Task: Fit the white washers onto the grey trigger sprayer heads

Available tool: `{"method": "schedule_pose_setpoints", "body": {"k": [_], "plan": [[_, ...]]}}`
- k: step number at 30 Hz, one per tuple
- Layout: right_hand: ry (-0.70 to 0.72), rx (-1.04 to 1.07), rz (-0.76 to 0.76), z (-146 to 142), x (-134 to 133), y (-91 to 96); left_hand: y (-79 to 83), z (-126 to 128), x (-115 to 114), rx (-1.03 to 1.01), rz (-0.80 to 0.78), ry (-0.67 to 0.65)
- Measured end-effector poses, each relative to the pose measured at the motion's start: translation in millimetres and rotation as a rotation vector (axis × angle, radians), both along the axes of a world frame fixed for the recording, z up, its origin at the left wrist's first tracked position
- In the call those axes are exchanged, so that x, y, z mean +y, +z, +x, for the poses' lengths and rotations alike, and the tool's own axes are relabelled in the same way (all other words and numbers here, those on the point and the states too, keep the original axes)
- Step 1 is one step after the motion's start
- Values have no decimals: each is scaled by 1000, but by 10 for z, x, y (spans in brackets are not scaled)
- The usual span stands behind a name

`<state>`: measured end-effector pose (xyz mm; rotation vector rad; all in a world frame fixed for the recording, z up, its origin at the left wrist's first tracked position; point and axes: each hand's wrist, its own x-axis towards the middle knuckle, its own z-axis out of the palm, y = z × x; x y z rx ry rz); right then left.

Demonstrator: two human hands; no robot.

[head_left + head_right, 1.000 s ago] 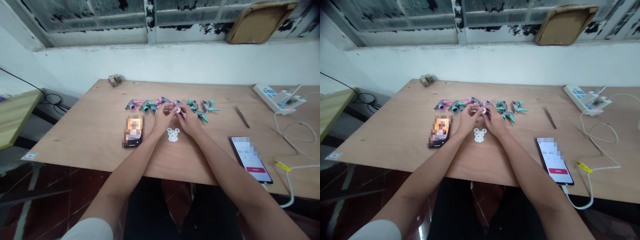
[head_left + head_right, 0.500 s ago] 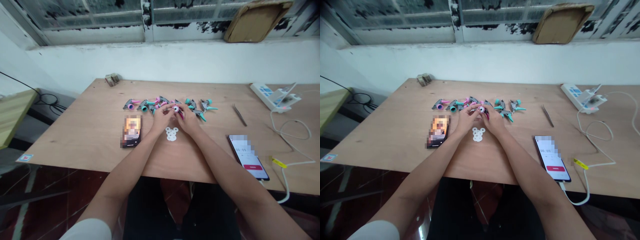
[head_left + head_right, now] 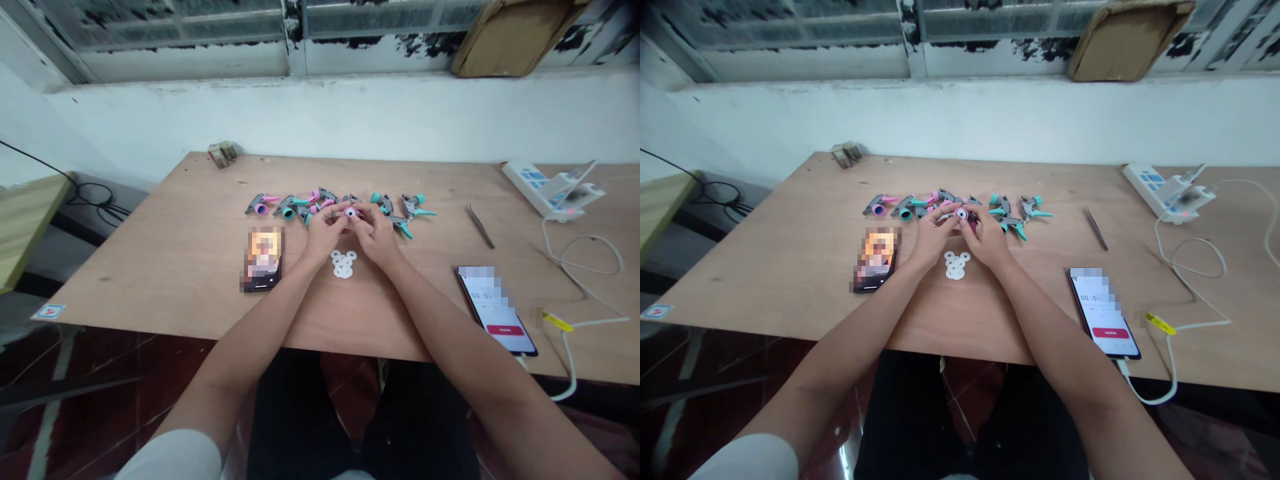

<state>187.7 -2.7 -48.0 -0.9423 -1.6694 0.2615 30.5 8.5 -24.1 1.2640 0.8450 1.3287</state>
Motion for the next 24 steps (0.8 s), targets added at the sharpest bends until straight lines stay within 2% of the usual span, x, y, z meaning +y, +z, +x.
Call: {"method": "schedule_pose_setpoints", "body": {"k": [4,8,12,18,24], "plan": [[-5,165,-76,-14,3,-9,-65,18,21,135,169,35],[-6,186,-119,-26,-7,-19,-67,34,-5,284,362,124],[-60,109,-111,-32,-31,10,-19,40,-51,380,391,195],[-96,-2,-64,19,-33,50,15,26,-40,368,389,240],[-81,-85,-74,65,-25,61,-6,7,-44,428,485,200]]}}
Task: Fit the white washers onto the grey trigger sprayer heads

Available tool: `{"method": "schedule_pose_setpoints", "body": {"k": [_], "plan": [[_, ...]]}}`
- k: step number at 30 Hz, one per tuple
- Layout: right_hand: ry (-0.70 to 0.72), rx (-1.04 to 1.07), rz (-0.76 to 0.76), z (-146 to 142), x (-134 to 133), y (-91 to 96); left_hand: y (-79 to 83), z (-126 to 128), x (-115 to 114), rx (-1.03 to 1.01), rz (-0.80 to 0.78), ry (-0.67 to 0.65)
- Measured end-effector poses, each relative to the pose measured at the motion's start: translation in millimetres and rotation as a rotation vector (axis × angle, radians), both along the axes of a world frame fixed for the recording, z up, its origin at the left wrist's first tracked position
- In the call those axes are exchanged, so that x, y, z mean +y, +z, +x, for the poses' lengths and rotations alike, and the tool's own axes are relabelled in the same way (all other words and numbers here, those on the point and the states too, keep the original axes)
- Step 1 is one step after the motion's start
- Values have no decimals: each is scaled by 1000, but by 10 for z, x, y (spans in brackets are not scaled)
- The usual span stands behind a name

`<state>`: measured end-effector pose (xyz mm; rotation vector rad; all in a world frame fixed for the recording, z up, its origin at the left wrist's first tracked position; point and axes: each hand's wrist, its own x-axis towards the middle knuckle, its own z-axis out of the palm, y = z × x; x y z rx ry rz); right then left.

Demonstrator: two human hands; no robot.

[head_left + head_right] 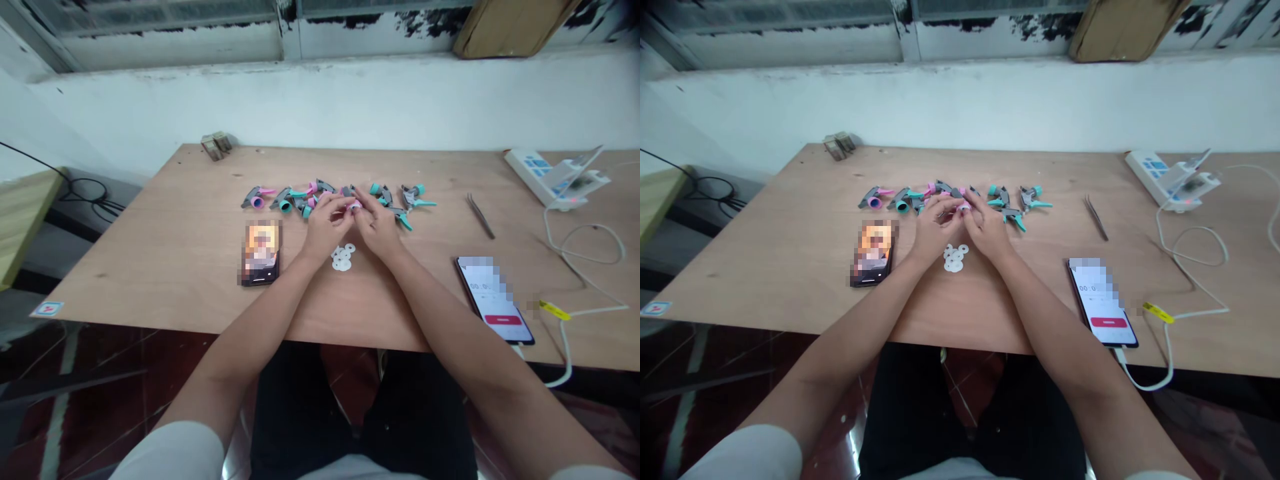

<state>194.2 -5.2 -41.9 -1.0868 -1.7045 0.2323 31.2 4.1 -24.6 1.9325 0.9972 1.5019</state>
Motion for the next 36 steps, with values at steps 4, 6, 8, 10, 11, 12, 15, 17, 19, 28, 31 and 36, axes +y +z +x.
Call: {"method": "schedule_pose_setpoints", "body": {"k": [4,6,8,10,11,12,15,17,19,28,31,36], "plan": [[-23,-130,-70,40,0,17,-30,-7,16,29,80,-22],[-38,-178,-85,78,4,26,-33,-19,32,68,95,-33],[-45,-210,-89,113,11,28,-31,-30,49,97,121,-38],[-61,-219,-94,132,21,22,-30,-34,61,96,149,-39],[-68,-217,-100,135,26,18,-31,-34,65,92,156,-37],[-71,-213,-105,134,31,12,-33,-34,68,92,155,-37],[-58,-209,-101,117,42,-3,-39,-38,69,104,140,-34],[-50,-211,-80,105,44,-9,-42,-47,67,104,146,-26],[-47,-205,-56,99,40,-10,-40,-58,63,95,144,-21],[-63,-226,-38,83,47,-33,13,-71,53,104,40,-62],[-132,-167,-5,16,53,-68,7,-52,54,70,12,-67],[-163,-85,53,-75,-1,-18,5,-15,28,-3,-13,-70]]}}
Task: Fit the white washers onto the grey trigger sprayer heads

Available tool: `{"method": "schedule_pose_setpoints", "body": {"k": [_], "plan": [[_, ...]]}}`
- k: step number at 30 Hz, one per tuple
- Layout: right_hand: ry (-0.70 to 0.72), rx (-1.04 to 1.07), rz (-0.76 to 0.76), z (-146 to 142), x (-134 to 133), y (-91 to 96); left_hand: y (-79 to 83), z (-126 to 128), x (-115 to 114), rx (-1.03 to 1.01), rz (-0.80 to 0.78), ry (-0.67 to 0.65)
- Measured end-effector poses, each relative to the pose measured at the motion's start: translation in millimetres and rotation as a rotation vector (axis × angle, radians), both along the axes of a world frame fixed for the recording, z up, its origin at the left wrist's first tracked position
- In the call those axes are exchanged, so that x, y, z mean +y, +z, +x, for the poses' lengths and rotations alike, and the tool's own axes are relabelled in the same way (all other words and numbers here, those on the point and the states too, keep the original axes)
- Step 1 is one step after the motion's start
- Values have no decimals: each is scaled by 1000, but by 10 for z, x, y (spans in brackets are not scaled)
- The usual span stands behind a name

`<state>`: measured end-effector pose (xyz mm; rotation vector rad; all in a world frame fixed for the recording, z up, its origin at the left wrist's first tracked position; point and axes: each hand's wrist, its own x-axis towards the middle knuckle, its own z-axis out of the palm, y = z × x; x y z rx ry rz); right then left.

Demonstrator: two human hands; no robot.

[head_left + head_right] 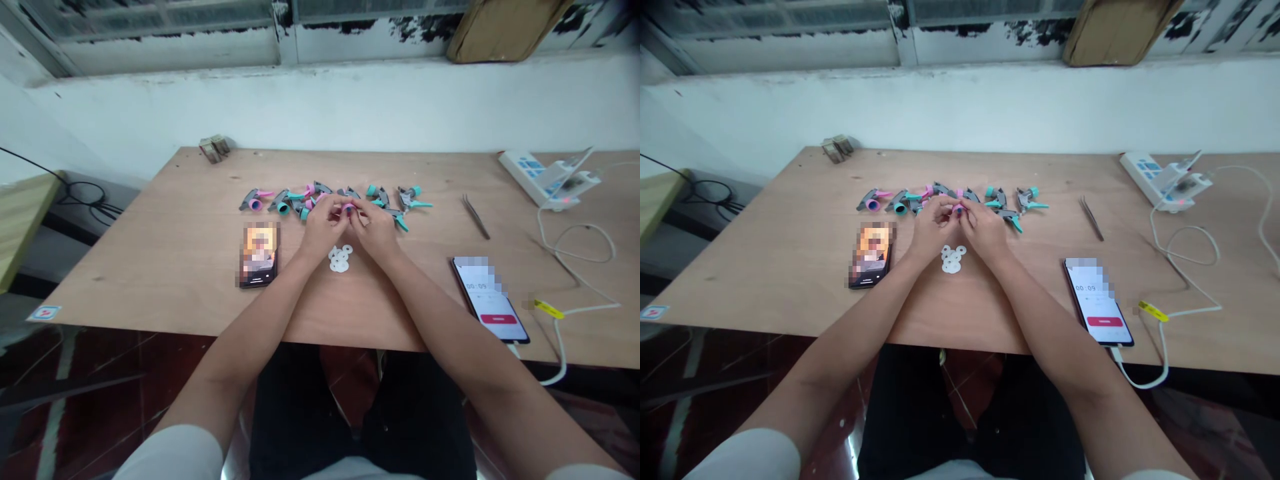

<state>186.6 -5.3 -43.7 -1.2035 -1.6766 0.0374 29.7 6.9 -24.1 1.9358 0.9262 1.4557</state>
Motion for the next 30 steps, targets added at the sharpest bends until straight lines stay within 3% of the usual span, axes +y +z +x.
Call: {"method": "schedule_pose_setpoints", "body": {"k": [5,8,11,13,16,19,21,22,27,30], "plan": [[38,-11,32,116,31,59,95,-52,4,-241,-222,83],[-114,-76,-72,218,117,-35,119,-126,48,-319,-409,43],[-244,-152,-265,264,176,-157,56,-167,94,-255,-540,-27],[-258,-182,-337,269,186,-195,-2,-170,109,-148,-523,-10],[-250,-209,-349,262,167,-169,-18,-169,85,79,-315,113],[-323,-247,-371,256,130,-102,107,-204,9,276,-145,277],[-378,-284,-416,261,109,-65,230,-261,-40,377,-174,333],[-396,-302,-443,269,103,-50,286,-299,-54,433,-207,302],[-409,-351,-509,352,139,-11,411,-479,-25,778,-500,-138],[-323,-411,-470,387,192,-19,389,-508,6,864,-506,-209]]}}
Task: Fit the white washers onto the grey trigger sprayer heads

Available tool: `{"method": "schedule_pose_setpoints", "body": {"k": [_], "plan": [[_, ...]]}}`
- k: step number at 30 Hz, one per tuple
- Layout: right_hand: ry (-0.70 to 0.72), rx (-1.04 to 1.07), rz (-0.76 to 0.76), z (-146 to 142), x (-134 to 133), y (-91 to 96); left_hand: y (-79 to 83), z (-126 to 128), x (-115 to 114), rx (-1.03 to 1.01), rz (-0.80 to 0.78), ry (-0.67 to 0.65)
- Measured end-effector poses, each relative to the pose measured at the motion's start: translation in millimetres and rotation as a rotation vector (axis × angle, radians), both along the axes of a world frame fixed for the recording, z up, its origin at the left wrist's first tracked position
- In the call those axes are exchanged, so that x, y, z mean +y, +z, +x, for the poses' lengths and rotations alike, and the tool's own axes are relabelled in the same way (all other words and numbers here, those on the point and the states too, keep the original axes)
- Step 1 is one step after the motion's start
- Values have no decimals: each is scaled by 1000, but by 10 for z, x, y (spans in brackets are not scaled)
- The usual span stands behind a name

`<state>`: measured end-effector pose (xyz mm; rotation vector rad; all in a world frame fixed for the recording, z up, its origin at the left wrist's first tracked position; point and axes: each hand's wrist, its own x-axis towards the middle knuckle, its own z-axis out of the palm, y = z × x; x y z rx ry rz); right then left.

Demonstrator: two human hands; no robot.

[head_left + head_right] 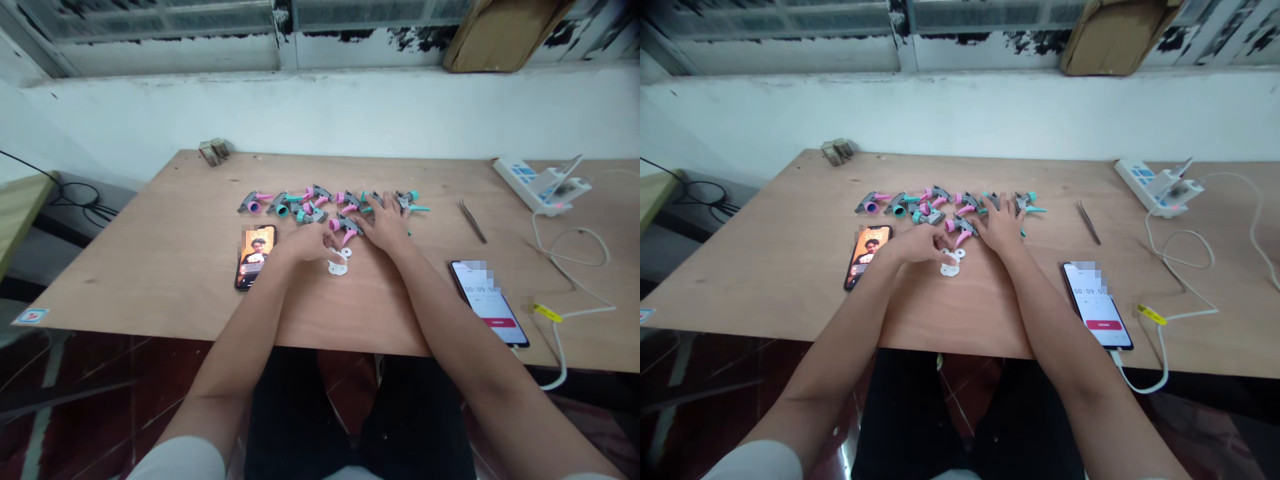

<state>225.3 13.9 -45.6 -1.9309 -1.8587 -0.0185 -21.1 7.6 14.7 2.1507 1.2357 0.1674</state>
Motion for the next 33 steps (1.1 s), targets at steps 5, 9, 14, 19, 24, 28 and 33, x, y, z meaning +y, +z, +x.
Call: {"method": "schedule_pose_setpoints", "body": {"k": [5,9,14,19,24,28,33], "plan": [[51,74,98,9,68,-57,-57,18,8,-45,-14,-39],[46,177,242,31,92,-76,-89,27,18,-137,-37,-33],[100,292,378,50,110,-101,-123,47,44,-285,-29,-84],[146,325,377,69,153,-182,-141,109,-4,-409,-28,13],[217,367,424,62,130,-142,-105,218,-64,-618,123,164],[400,344,537,-65,-6,8,-65,279,-19,-1009,151,271],[594,372,601,-286,-166,97,-77,269,50,-1182,43,406]]}}
